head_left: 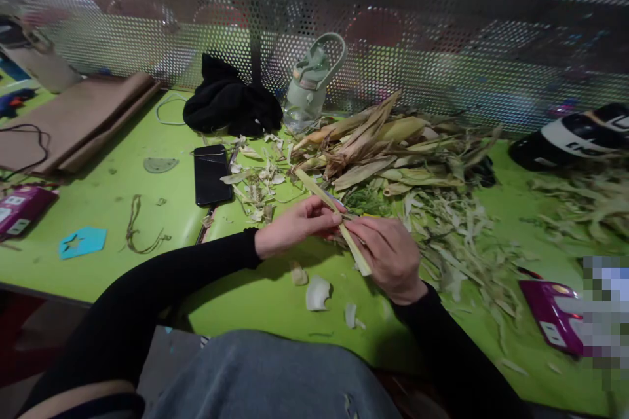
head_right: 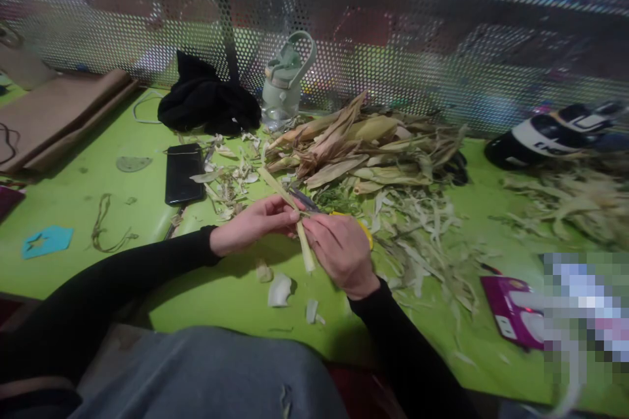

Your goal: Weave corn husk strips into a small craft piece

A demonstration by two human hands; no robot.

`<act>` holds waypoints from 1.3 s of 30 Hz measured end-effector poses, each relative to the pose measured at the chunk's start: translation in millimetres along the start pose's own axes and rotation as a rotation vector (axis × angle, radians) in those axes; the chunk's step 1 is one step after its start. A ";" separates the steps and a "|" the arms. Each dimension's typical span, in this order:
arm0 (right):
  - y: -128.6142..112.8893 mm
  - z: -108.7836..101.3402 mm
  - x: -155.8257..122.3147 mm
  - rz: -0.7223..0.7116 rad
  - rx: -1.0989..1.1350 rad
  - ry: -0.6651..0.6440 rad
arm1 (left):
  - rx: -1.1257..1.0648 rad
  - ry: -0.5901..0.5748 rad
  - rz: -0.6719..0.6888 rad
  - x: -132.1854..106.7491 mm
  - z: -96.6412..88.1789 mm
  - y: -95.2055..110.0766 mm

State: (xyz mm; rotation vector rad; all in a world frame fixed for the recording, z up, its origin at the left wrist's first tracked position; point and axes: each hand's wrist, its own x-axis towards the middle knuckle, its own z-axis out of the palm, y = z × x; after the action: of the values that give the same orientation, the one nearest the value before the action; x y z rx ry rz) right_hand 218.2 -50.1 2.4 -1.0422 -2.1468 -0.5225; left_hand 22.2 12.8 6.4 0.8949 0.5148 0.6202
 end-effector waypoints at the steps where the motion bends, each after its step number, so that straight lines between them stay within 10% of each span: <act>1: -0.8 0.9 0.8 0.013 0.014 0.003 | 0.050 0.002 0.030 0.0 -0.6 -0.3; 17: -17.6 20.9 -9.1 1.262 1.033 -0.059 | 0.670 0.057 0.362 -6.2 2.4 -7.2; 29: -28.6 23.2 -9.8 1.153 1.050 0.131 | 0.072 0.011 0.152 -7.2 13.3 -12.6; 39: -20.2 3.8 -7.3 0.262 0.228 0.127 | -0.040 0.006 -0.003 -9.1 14.8 -13.3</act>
State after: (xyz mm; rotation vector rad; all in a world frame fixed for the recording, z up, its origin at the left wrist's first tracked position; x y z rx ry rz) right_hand 203.7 -63.7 -6.7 -1.1075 -1.8724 -0.2082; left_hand 28.9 -7.9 4.5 0.8551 0.5071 0.6285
